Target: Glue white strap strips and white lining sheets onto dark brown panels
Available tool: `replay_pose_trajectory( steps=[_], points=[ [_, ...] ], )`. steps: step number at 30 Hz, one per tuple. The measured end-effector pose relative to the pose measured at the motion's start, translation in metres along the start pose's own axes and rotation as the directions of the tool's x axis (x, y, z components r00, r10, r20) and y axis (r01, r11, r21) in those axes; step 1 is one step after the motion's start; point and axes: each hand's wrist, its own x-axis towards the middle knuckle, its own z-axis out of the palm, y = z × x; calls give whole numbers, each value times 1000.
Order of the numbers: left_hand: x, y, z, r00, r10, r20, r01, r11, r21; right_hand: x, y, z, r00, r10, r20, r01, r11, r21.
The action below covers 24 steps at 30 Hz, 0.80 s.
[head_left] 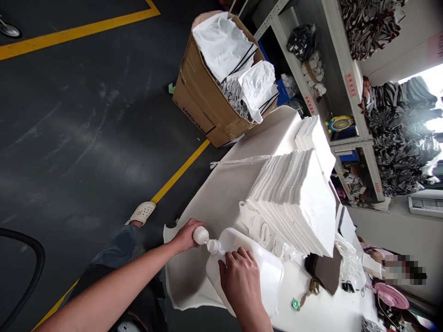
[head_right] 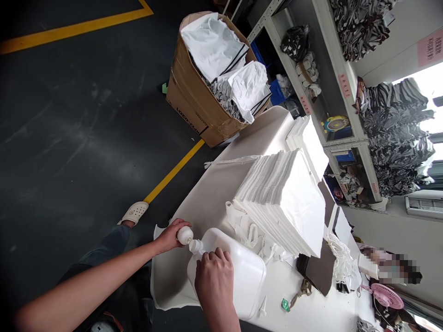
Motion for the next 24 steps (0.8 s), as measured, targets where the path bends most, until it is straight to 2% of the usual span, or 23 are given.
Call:
replay_pose_trajectory(
  steps=[24],
  points=[
    [1, -4, -1, 1000, 4, 3, -4, 1000, 17, 0, 1, 3, 1000, -4, -7, 4, 1000, 16]
  ],
)
